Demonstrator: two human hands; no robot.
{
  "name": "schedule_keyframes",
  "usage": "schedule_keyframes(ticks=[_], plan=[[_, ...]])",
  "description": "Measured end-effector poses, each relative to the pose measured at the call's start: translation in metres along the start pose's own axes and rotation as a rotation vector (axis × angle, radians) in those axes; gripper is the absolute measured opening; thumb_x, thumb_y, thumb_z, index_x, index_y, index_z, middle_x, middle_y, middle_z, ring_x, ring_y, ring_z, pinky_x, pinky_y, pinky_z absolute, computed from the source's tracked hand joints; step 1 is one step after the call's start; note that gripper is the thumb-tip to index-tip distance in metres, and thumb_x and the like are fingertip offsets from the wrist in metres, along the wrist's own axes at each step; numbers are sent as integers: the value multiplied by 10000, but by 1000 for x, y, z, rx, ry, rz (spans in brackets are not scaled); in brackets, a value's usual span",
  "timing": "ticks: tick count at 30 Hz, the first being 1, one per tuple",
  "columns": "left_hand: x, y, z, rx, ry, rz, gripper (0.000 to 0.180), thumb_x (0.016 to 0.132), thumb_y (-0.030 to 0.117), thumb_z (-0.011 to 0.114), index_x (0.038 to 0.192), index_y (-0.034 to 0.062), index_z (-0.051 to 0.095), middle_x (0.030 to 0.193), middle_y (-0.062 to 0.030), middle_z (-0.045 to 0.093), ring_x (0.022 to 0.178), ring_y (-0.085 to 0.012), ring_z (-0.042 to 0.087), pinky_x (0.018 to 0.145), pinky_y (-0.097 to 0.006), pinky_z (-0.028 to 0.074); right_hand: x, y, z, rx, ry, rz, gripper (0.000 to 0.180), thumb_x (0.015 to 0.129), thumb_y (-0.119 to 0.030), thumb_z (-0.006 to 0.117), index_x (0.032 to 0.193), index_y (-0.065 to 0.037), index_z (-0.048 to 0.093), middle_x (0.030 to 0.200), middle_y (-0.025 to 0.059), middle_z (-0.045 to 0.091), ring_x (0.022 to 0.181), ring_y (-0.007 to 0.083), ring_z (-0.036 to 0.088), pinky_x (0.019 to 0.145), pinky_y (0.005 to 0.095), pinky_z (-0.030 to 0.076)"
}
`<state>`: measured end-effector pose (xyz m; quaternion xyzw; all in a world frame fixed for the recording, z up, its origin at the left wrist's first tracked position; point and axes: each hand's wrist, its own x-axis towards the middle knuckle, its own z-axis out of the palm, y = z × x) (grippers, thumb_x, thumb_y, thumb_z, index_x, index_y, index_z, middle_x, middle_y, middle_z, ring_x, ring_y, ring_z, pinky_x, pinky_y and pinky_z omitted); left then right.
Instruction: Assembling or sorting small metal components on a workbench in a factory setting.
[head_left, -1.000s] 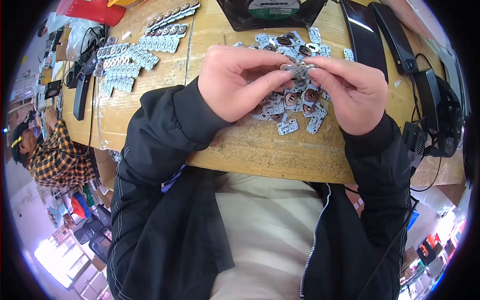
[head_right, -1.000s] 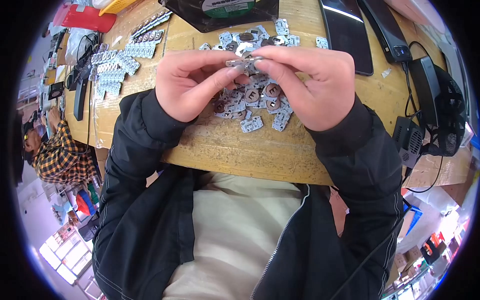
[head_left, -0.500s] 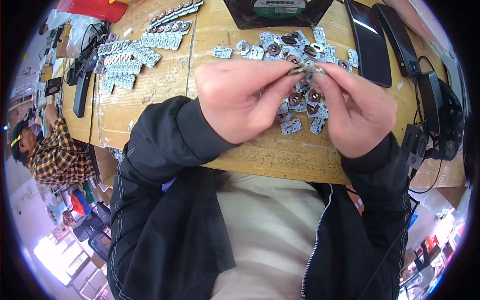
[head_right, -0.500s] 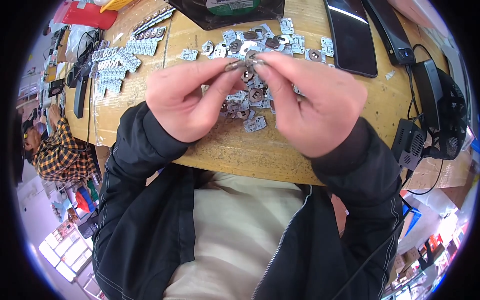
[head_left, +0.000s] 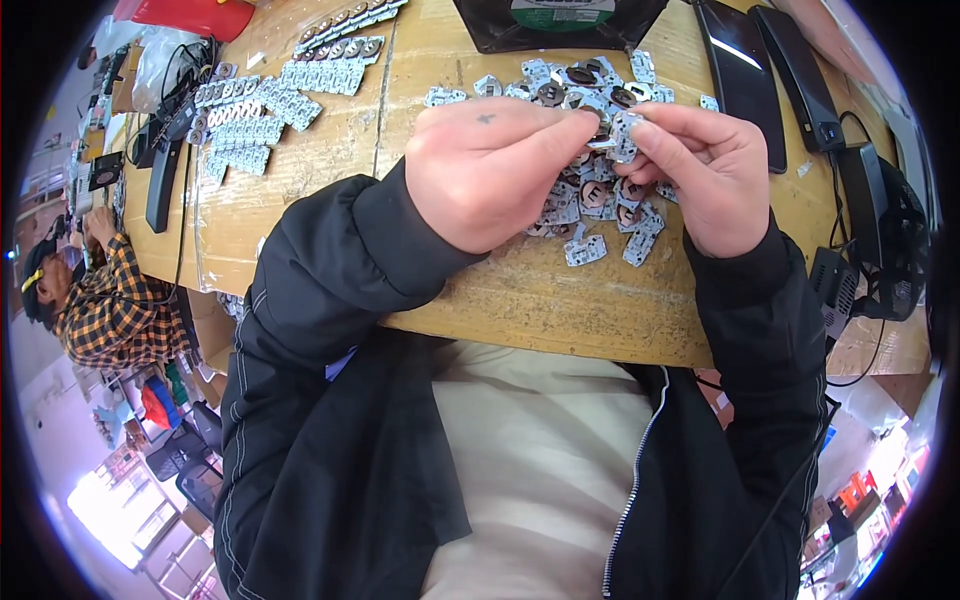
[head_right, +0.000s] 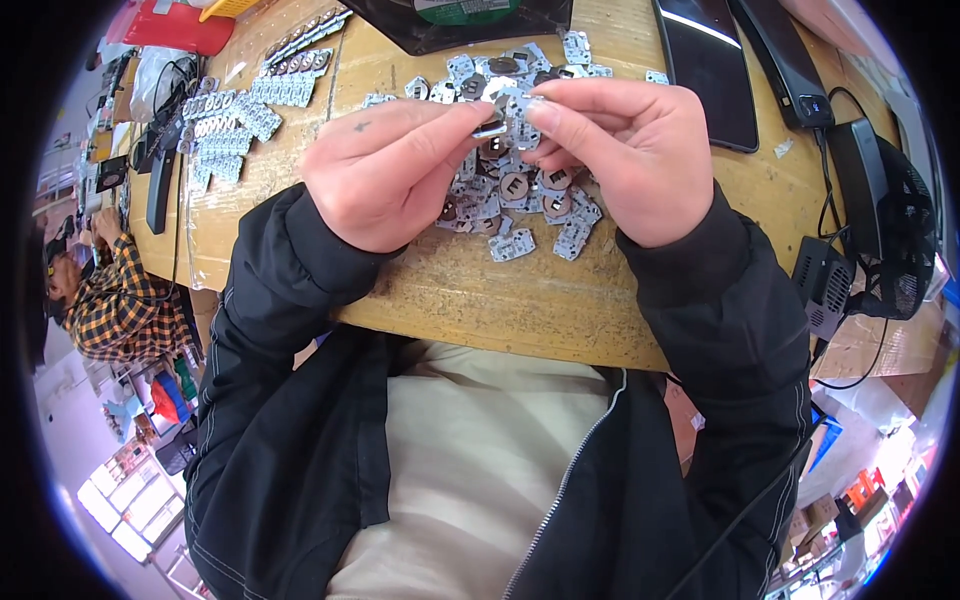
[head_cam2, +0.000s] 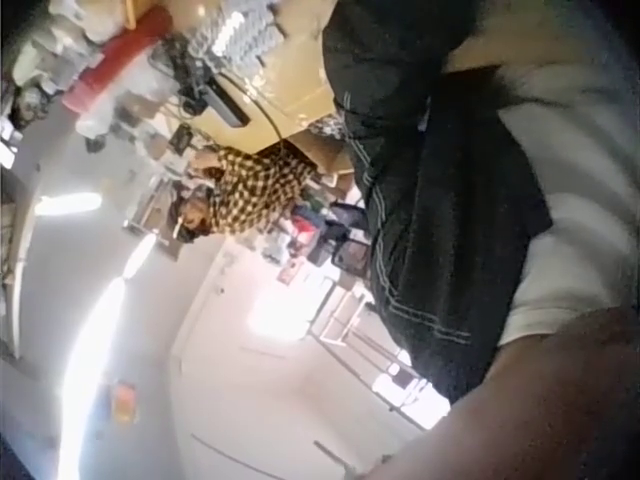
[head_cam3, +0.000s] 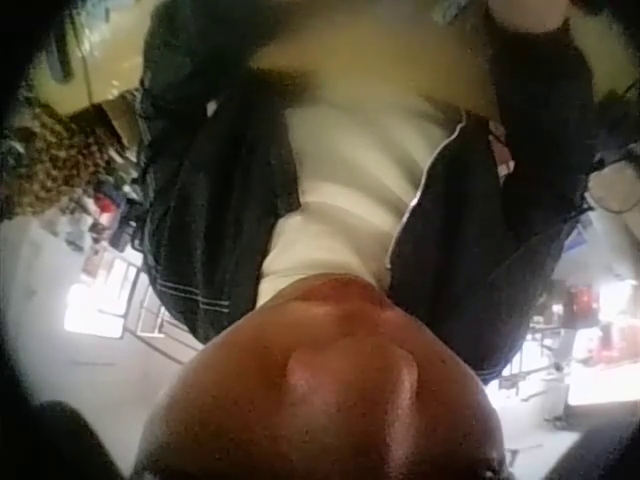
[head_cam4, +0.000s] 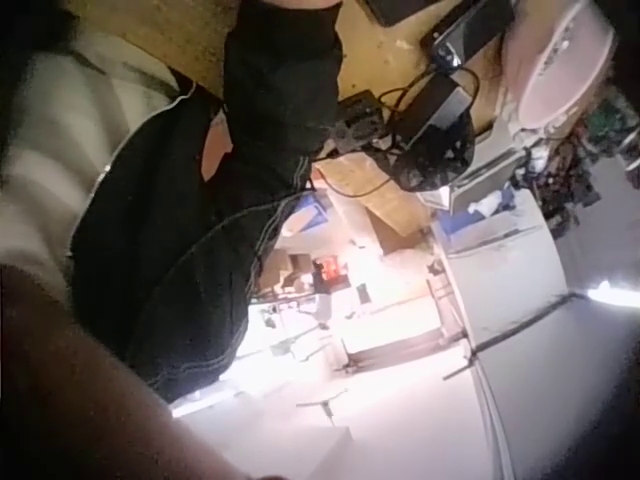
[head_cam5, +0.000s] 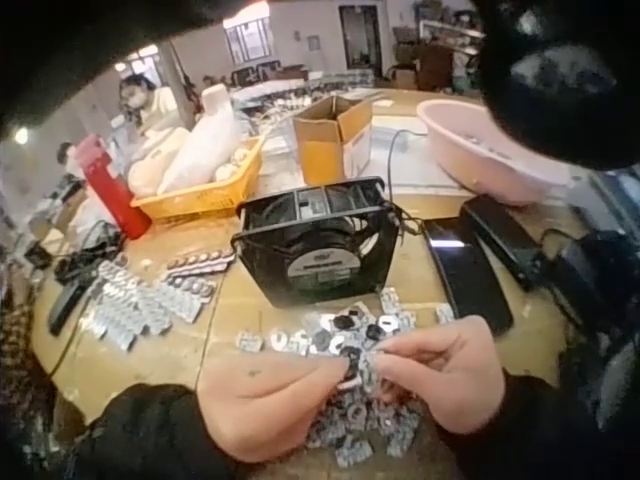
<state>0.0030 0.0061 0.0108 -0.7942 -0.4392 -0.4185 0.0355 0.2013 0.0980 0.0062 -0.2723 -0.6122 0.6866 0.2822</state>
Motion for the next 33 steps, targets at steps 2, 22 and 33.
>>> schedule_keyframes(ticks=[2, 22, 33], plan=[[-1, 1, 0, 8, -8, 6, 315, 707, -100, 695, 1012, -27, 670, 805, -145, 675, 684, -268, 677, 589, -309, 543, -1, 1, 0, 12, -8, 8, 197, 902, -28, 602, 1068, 71, 640, 831, 113, 685, 695, 125, 657, 631, 217, 544], [-1, 0, 4, -19, 0, -12, 264, 709, -67, 721, 966, -19, 680, 774, -147, 678, 665, -262, 682, 565, -298, 533, -1, 2, -4, 47, -43, 40, 193, 889, -18, 614, 1059, 68, 646, 829, 110, 682, 696, 127, 658, 616, 211, 533], [4, 4, -1, -47, 34, -201, 209, 750, -44, 713, 957, -23, 689, 792, -134, 701, 672, -201, 692, 594, -257, 538, 1, -17, -11, -249, 21, 52, 98, 849, -10, 669, 923, 47, 697, 783, 82, 676, 639, 90, 608, 579, 187, 487]])
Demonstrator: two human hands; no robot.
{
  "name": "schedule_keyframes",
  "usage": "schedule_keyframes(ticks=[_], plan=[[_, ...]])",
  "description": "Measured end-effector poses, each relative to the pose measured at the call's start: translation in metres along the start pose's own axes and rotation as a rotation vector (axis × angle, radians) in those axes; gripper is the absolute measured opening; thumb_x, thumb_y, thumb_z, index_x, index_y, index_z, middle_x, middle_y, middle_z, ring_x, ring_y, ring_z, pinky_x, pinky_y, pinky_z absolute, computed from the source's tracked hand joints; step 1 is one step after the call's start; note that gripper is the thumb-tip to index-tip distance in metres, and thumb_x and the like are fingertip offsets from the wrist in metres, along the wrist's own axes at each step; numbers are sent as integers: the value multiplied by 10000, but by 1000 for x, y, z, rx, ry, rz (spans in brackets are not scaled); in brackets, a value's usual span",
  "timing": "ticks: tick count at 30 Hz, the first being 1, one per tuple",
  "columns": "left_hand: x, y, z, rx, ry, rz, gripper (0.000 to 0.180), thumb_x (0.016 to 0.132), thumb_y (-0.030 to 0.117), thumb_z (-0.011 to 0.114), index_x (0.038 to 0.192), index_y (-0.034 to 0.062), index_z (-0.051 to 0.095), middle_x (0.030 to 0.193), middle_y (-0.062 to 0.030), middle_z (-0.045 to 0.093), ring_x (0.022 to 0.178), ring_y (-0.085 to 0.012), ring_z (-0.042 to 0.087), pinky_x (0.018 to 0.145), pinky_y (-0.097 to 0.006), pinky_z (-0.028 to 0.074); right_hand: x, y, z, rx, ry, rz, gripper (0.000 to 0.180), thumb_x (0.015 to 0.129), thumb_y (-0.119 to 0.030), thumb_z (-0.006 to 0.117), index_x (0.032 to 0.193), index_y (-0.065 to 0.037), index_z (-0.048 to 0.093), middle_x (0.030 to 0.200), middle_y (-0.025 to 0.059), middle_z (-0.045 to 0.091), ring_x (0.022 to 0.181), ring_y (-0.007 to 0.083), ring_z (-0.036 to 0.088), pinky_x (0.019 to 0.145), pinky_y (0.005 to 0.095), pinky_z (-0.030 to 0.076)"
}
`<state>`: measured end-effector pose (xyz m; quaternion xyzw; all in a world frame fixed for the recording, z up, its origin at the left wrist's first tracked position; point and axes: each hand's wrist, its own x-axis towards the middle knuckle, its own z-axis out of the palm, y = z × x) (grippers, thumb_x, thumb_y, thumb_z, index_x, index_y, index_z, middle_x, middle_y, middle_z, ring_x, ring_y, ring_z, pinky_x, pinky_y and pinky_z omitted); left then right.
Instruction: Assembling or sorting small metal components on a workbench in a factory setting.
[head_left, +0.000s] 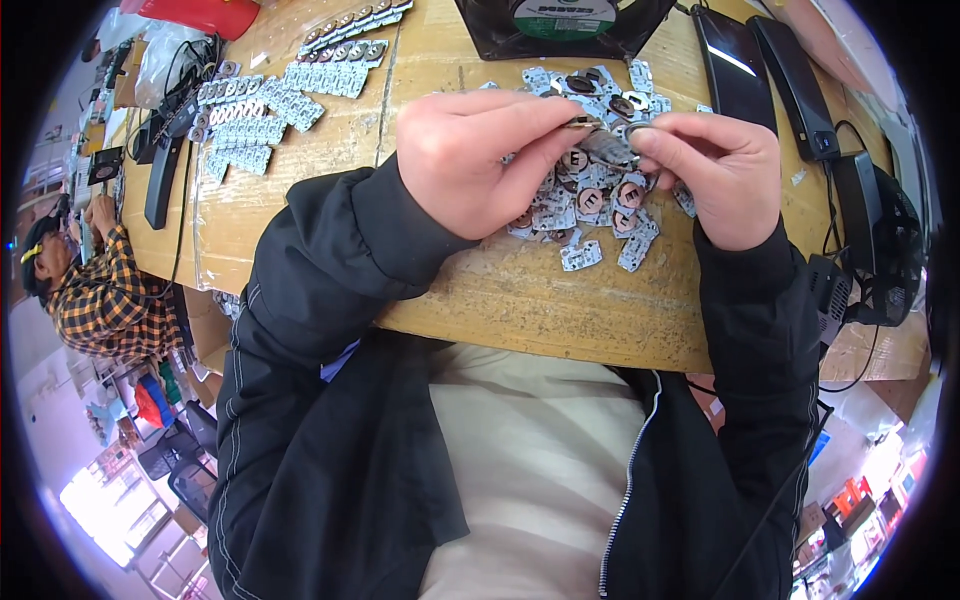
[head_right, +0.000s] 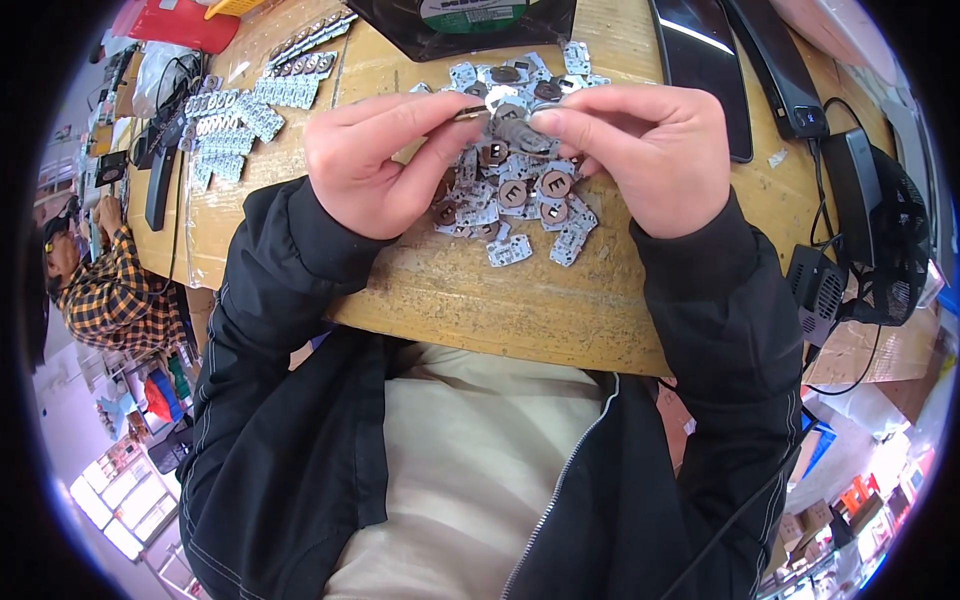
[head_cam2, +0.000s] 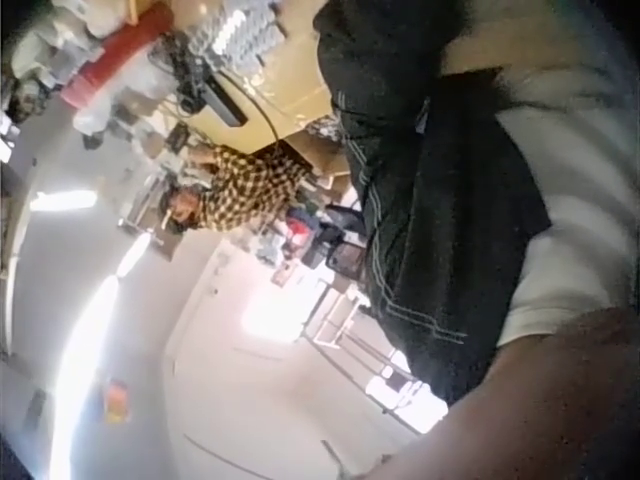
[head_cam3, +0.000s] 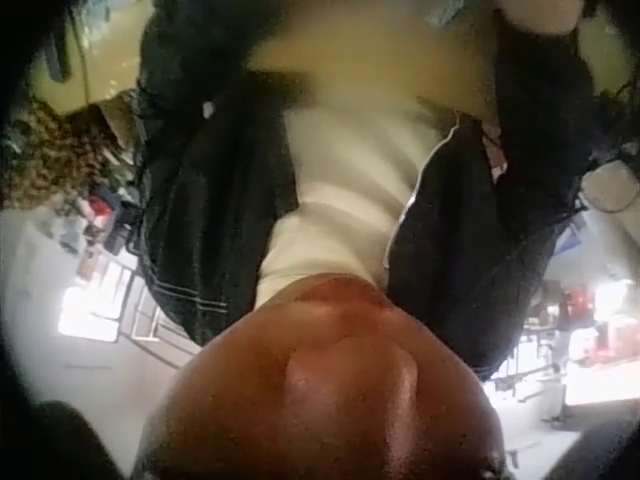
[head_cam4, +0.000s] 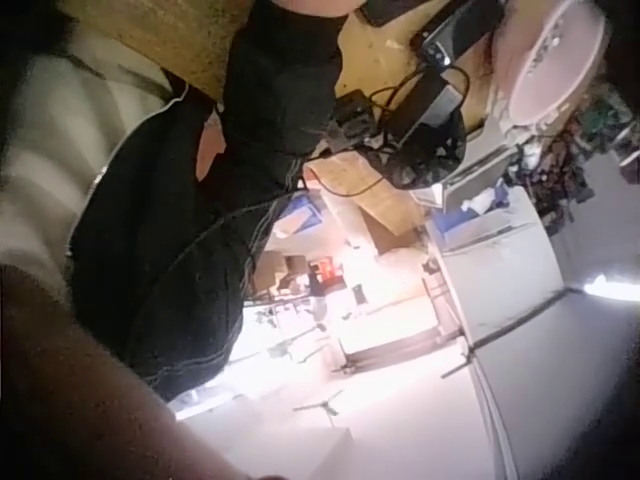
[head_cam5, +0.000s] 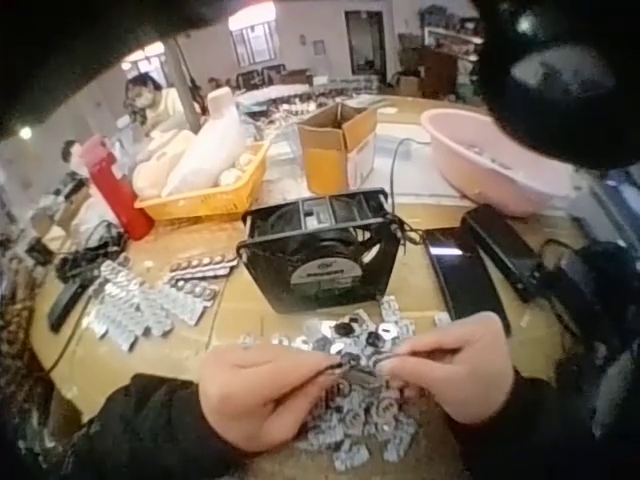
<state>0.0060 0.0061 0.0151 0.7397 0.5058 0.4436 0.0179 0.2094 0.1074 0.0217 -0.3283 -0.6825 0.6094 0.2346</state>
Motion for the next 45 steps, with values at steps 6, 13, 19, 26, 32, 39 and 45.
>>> schedule_keyframes(ticks=[6, 13, 19, 26, 32, 39, 45], plan=[[1, -2, 5, -86, 30, -21, 154, 728, 10, 731, 879, 15, 698, 719, -123, 666, 606, -249, 651, 549, -293, 522, 0, 2, -2, -236, 70, -461, 142, 823, 72, 642, 959, 75, 684, 801, 109, 690, 673, 120, 639, 612, 204, 505], [-1, 4, 5, -170, -54, -24, 144, 731, 28, 726, 875, 32, 710, 690, -109, 661, 579, -239, 643, 518, -296, 509, -5, -1, 7, -278, -130, -516, 179, 822, 91, 615, 979, 48, 691, 824, 132, 700, 661, 145, 655, 605, 226, 521], [-6, 3, 5, -211, -83, -139, 112, 744, 35, 717, 856, 29, 717, 661, -105, 657, 575, -233, 649, 515, -285, 508, -2, 4, 14, -449, -78, -629, 151, 845, 59, 615, 976, 49, 689, 827, 137, 702, 661, 139, 655, 607, 220, 519], [3, 15, -2, -980, -195, -746, 219, 877, 64, 650, 1043, -79, 647, 903, -161, 705, 760, -166, 694, 671, -247, 548, -6, 10, 18, 103, -61, -170, 150, 902, -2, 594, 1012, 65, 670, 802, 95, 681, 676, 113, 629, 614, 217, 513], [-4, -2, 1, -1314, -199, -929, 233, 918, -18, 558, 1127, -115, 591, 982, -235, 666, 899, -285, 689, 819, -308, 576, -3, 13, 17, 224, 10, -82, 171, 908, -10, 594, 1047, 74, 649, 788, 83, 657, 671, 105, 613, 608, 216, 510], [-2, 2, 0, -1441, -164, -1040, 221, 900, -26, 583, 1103, -110, 606, 988, -245, 660, 901, -289, 688, 812, -301, 586, -4, 14, 17, 177, 1, -124, 178, 900, -5, 604, 1052, 80, 644, 794, 89, 657, 672, 112, 617, 613, 217, 510], [-3, 2, 2, -1492, -160, -1040, 226, 897, -29, 586, 1108, -111, 603, 989, -244, 660, 899, -291, 688, 808, -299, 588, -4, 15, 17, 198, 22, -132, 174, 894, 0, 611, 1043, 84, 647, 785, 91, 656, 674, 112, 616, 601, 222, 508]])
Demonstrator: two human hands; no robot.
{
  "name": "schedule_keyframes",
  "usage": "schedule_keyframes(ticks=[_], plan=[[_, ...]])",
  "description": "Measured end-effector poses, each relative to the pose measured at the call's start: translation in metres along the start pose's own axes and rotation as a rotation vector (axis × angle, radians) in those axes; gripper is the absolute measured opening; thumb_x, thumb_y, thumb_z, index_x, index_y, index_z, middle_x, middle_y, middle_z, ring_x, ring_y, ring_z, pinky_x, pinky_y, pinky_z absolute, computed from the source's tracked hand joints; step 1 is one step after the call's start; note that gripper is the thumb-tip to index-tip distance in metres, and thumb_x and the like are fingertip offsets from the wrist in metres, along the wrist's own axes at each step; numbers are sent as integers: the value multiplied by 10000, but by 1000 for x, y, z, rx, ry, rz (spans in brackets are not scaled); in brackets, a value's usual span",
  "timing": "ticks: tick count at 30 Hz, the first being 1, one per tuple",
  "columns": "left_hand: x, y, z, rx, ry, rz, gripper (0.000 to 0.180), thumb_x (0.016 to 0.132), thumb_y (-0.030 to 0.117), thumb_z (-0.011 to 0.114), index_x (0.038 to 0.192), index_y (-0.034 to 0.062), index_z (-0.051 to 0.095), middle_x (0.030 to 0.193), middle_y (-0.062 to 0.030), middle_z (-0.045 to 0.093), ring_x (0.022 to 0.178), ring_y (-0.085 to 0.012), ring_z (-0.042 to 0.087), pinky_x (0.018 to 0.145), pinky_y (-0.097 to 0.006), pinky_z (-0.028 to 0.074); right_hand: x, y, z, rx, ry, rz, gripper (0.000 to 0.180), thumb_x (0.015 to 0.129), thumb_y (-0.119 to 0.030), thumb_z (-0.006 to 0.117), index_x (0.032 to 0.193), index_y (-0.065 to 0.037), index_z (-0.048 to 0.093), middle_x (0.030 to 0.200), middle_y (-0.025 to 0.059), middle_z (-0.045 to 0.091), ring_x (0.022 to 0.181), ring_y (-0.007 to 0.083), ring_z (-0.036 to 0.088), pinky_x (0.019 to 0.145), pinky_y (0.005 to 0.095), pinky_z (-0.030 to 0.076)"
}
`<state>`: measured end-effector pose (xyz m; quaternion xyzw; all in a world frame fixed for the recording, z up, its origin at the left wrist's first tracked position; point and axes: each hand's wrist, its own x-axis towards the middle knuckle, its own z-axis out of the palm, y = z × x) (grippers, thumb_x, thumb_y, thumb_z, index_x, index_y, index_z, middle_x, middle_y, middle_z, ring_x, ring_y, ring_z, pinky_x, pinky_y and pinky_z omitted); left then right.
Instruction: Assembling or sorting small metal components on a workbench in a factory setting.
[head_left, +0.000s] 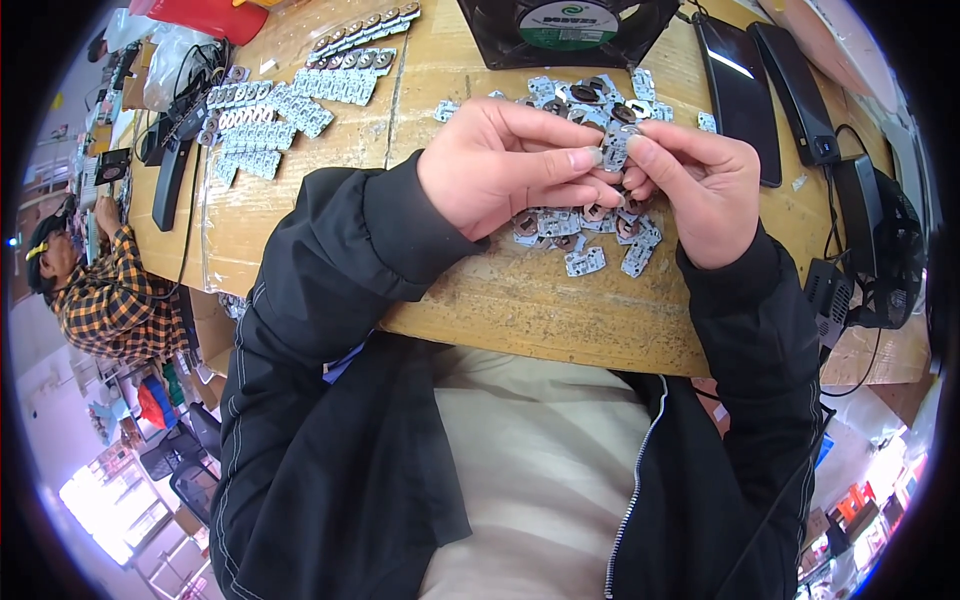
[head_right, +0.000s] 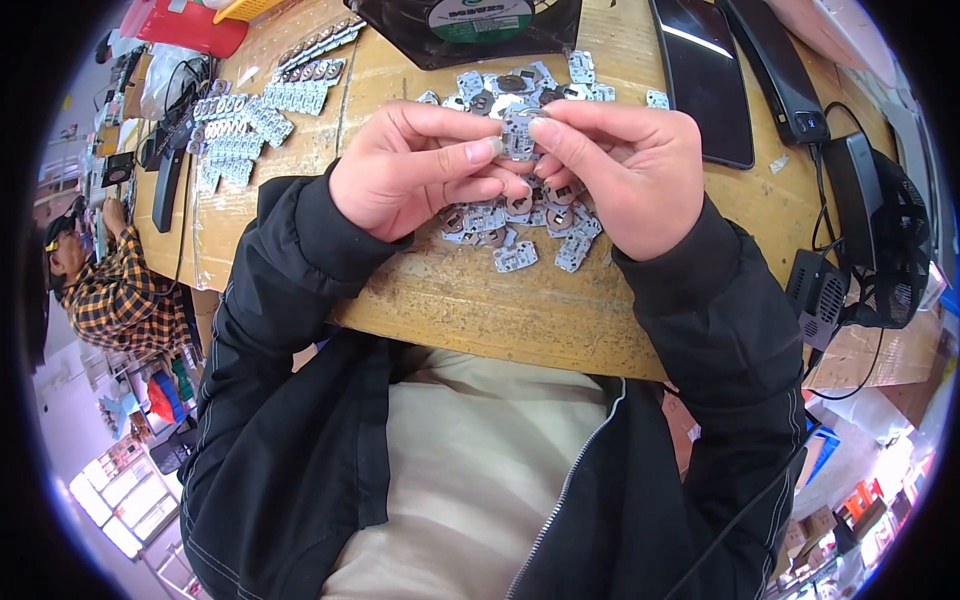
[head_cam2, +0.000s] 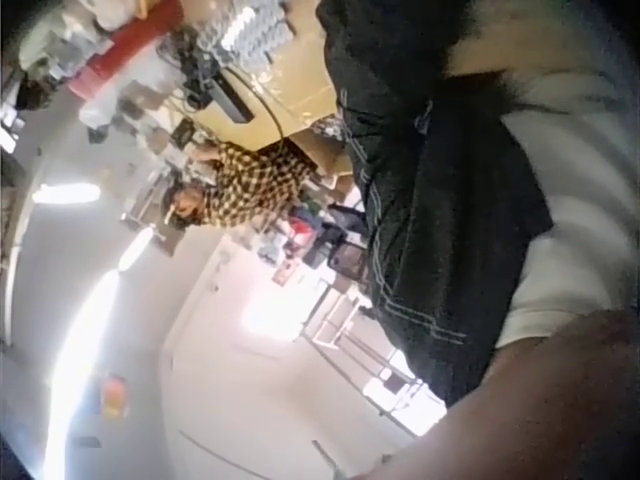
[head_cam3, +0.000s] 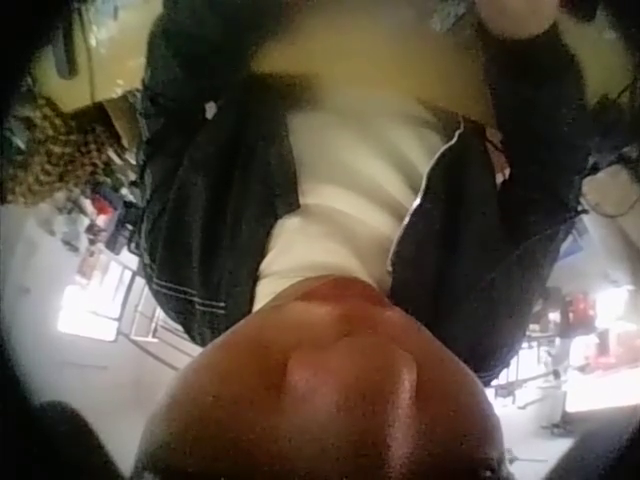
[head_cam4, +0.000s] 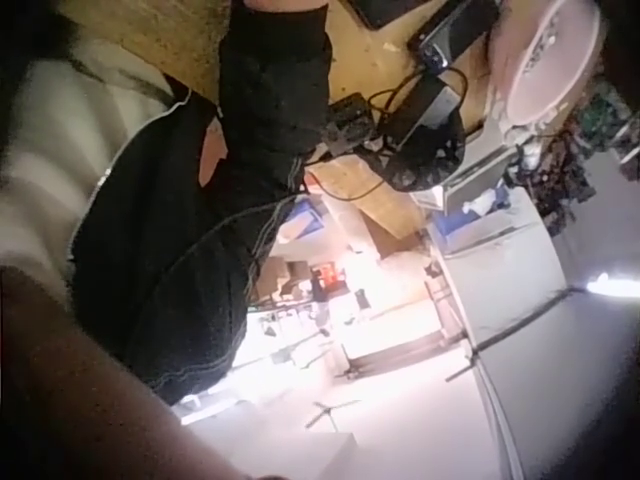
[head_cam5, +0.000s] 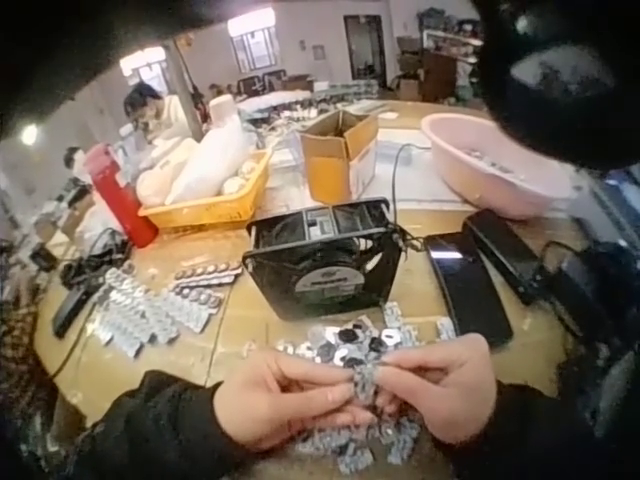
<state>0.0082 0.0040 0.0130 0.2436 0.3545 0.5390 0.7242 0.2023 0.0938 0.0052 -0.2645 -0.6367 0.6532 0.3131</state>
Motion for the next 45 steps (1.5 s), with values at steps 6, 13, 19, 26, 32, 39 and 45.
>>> schedule_keyframes(ticks=[6, 13, 19, 26, 32, 39, 45], plan=[[-2, 4, 2, 103, 31, -43, 251, 936, 2, 533, 1173, -68, 581, 1072, -276, 631, 971, -333, 665, 856, -314, 571, -1, 0, 2, -36, 2, -44, 168, 890, 4, 617, 1032, 89, 649, 793, 99, 663, 672, 112, 621, 612, 222, 515], [0, 6, -5, -40, 7, -78, 240, 920, -26, 524, 1144, -77, 596, 1062, -274, 636, 964, -354, 665, 875, -336, 563, -1, -1, 3, -63, 19, -34, 166, 888, 11, 617, 1032, 88, 648, 798, 100, 666, 681, 112, 627, 614, 217, 517], [-1, 4, -4, -10, 29, -63, 241, 918, -35, 519, 1140, -88, 594, 1032, -270, 644, 971, -361, 662, 874, -331, 564, 1, 0, 2, -12, 2, 5, 169, 893, 3, 612, 1035, 89, 647, 797, 104, 667, 673, 118, 628, 611, 225, 522], [0, 3, 0, 40, 57, -38, 237, 914, -47, 525, 1136, -90, 594, 1036, -264, 643, 968, -350, 664, 864, -312, 569, 2, -1, -1, -65, -42, 38, 174, 897, -5, 609, 1034, 91, 653, 791, 114, 670, 670, 127, 631, 608, 229, 523], [-1, 4, -2, 40, 60, -45, 234, 912, -49, 523, 1130, -92, 597, 1042, -266, 640, 969, -350, 664, 866, -319, 569, 2, 0, 0, -52, -53, 14, 172, 897, -4, 607, 1034, 89, 652, 795, 115, 672, 668, 129, 632, 604, 230, 521], [1, 5, 0, -24, 45, -53, 230, 912, -31, 521, 1114, -106, 600, 1044, -265, 641, 974, -360, 660, 871, -329, 565, 1, 1, -1, -57, -38, 0, 166, 898, -5, 607, 1025, 90, 653, 793, 114, 672, 665, 129, 632, 604, 229, 520], [2, 3, -1, 15, 87, -37, 215, 904, -36, 528, 1087, -117, 608, 1025, -258, 647, 929, -341, 676, 847, -331, 572, 3, -3, 2, -90, -24, -43, 153, 895, -8, 608, 995, 98, 656, 780, 107, 670, 649, 121, 623, 597, 229, 511]])
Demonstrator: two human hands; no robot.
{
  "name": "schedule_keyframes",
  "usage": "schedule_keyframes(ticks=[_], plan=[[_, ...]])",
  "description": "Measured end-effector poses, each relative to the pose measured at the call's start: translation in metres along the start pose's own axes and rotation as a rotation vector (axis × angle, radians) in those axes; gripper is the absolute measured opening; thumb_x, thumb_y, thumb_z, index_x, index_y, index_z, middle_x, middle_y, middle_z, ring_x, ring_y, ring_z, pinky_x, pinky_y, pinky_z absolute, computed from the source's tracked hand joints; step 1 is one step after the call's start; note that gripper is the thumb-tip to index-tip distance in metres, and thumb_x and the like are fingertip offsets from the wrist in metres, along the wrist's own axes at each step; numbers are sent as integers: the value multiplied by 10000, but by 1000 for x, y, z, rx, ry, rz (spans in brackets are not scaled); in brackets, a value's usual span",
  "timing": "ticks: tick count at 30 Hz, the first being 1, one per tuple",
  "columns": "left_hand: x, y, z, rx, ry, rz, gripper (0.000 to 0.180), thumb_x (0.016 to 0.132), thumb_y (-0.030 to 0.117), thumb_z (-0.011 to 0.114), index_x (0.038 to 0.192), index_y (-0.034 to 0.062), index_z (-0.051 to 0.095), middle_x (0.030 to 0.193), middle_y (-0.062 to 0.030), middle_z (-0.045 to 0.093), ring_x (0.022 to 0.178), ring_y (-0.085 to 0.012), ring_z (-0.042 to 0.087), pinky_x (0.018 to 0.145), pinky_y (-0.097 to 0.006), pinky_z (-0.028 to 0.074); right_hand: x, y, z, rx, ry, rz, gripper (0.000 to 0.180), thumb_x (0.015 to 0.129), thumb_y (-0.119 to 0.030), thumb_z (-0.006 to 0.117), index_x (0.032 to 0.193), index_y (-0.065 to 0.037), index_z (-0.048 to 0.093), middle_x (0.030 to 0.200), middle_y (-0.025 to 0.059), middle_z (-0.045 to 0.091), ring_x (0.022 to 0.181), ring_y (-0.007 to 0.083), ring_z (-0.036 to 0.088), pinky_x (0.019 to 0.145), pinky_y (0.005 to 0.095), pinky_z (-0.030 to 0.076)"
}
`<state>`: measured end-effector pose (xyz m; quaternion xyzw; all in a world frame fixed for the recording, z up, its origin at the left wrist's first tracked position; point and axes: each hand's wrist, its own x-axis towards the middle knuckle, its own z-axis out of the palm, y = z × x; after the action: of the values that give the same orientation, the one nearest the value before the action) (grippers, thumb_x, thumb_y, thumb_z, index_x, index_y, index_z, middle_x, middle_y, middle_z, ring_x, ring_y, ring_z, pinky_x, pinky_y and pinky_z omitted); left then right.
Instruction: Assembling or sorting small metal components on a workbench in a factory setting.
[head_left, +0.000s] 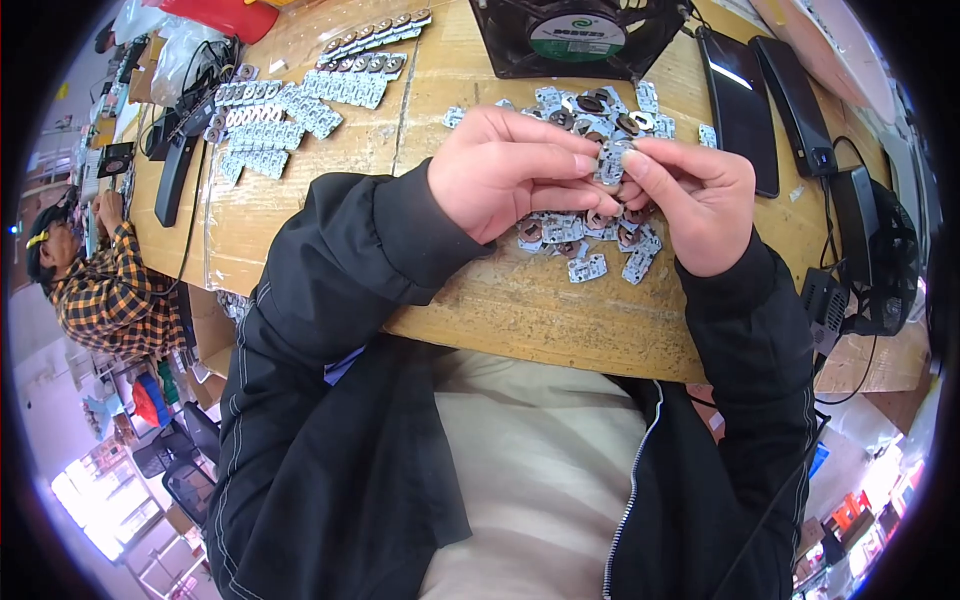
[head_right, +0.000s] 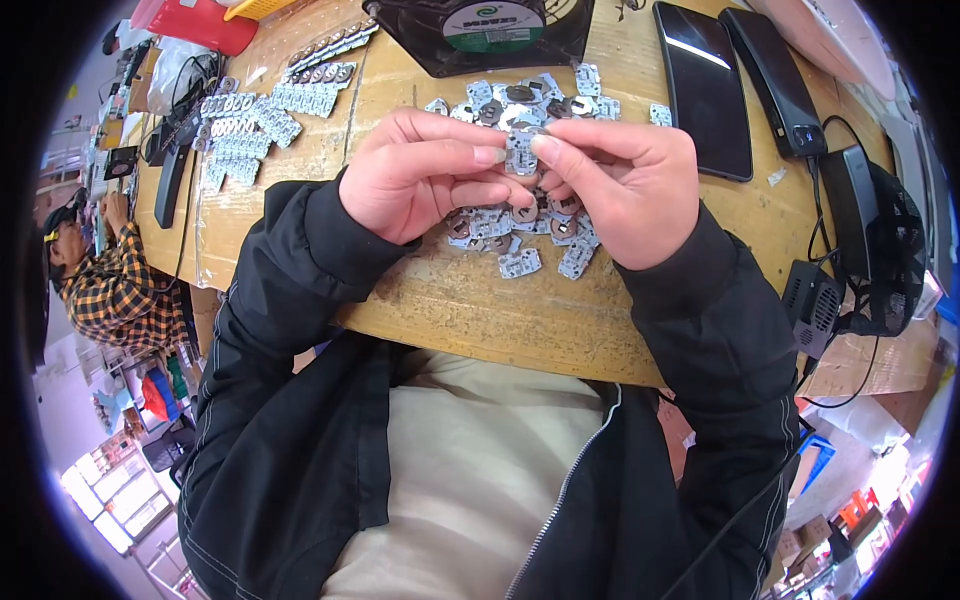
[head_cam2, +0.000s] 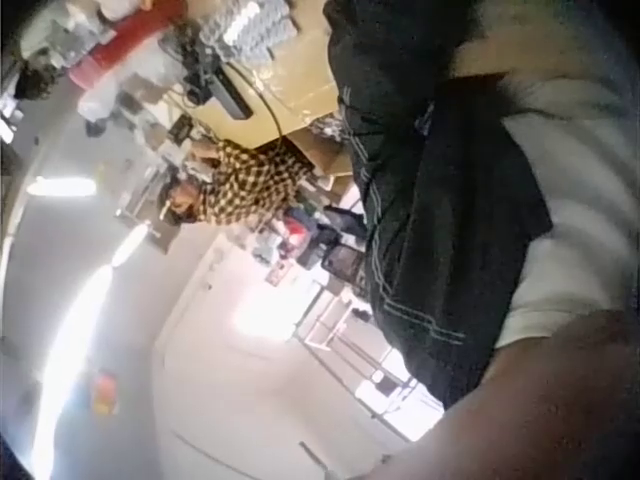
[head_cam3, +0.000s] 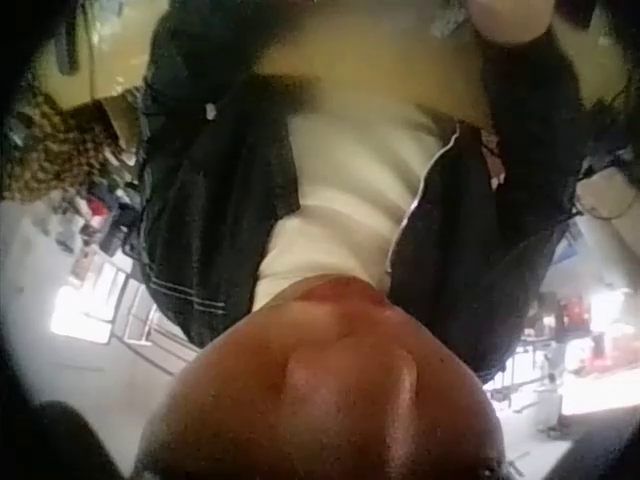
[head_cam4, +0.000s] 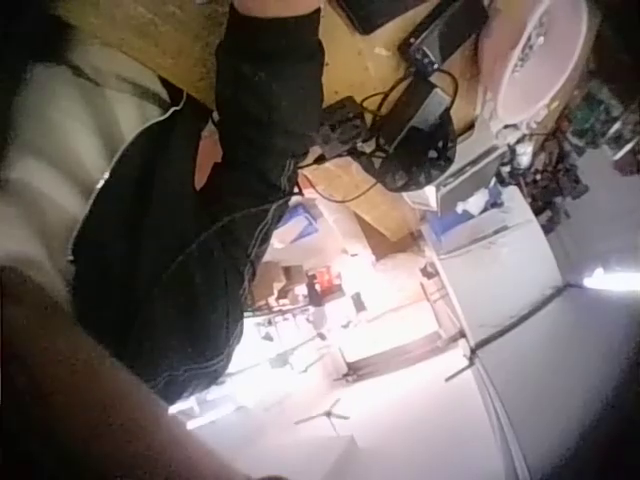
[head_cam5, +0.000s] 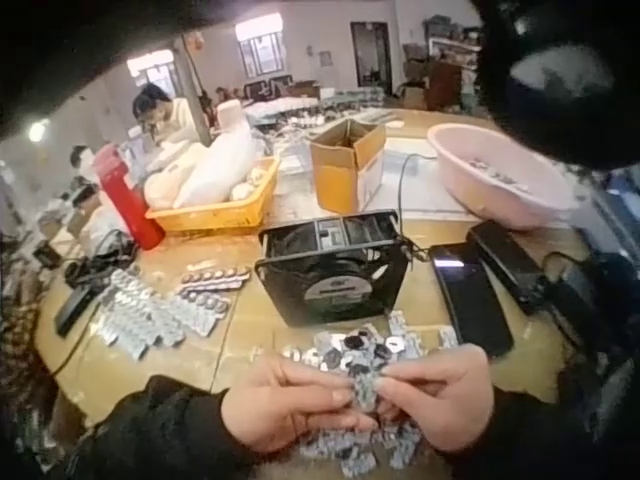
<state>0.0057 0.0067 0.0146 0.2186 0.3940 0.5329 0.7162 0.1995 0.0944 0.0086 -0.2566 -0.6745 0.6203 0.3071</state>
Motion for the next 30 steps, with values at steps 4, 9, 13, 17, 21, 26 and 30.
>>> schedule_keyframes(ticks=[4, 9, 13, 17, 21, 26, 30], plan=[[-6, -1, 12, 311, 13, 233, 164, 865, -21, 621, 986, -130, 644, 846, -171, 687, 732, -195, 697, 661, -259, 572, 2, -12, -4, -150, -56, 70, 165, 904, -41, 582, 943, 98, 663, 690, 63, 632, 597, 100, 578, 569, 218, 459], [-14, 7, 4, 1011, 1, 758, 200, 792, 108, 738, 931, -18, 671, 721, -114, 672, 639, -194, 666, 563, -288, 516, 6, -1, -31, 235, 215, 85, 188, 934, -68, 567, 1034, 82, 618, 798, 90, 630, 646, 121, 563, 570, 225, 445], [-20, 10, 0, 1461, 170, 1047, 222, 739, 216, 765, 822, 44, 652, 688, -104, 620, 612, -294, 613, 543, -356, 495, 7, 11, -26, 172, 232, 60, 189, 926, -57, 579, 1054, 75, 620, 821, 101, 646, 663, 129, 580, 572, 221, 458], [-34, 44, -34, 1689, 445, 1322, 77, 760, 146, 646, 786, 76, 628, 662, -81, 592, 620, -301, 601, 534, -406, 483, 5, 15, -25, 106, 220, 2, 160, 897, -39, 619, 1017, 63, 647, 809, 102, 662, 653, 126, 597, 558, 221, 464], [-46, 104, -102, 1954, 649, 1129, 144, 764, 122, 626, 888, 53, 650, 823, -95, 649, 799, -309, 611, 724, -422, 494, 13, 9, -18, 70, 262, 2, 137, 874, -35, 648, 962, 67, 668, 772, 92, 669, 630, 106, 599, 552, 204, 464], [-10, 112, -133, 2132, 432, 992, 162, 761, 171, 638, 881, 69, 675, 895, -77, 662, 898, -285, 604, 797, -407, 485, 12, 11, -23, 5, 241, -19, 130, 870, -34, 654, 938, 76, 667, 766, 91, 670, 608, 97, 600, 556, 203, 477], [-5, 108, -114, 2287, 493, 773, 141, 715, 149, 651, 840, 84, 653, 853, -67, 640, 896, -259, 601, 795, -388, 481, 9, 5, -23, -40, 231, -39, 128, 865, -37, 661, 920, 78, 672, 749, 78, 667, 598, 89, 595, 543, 196, 464]])
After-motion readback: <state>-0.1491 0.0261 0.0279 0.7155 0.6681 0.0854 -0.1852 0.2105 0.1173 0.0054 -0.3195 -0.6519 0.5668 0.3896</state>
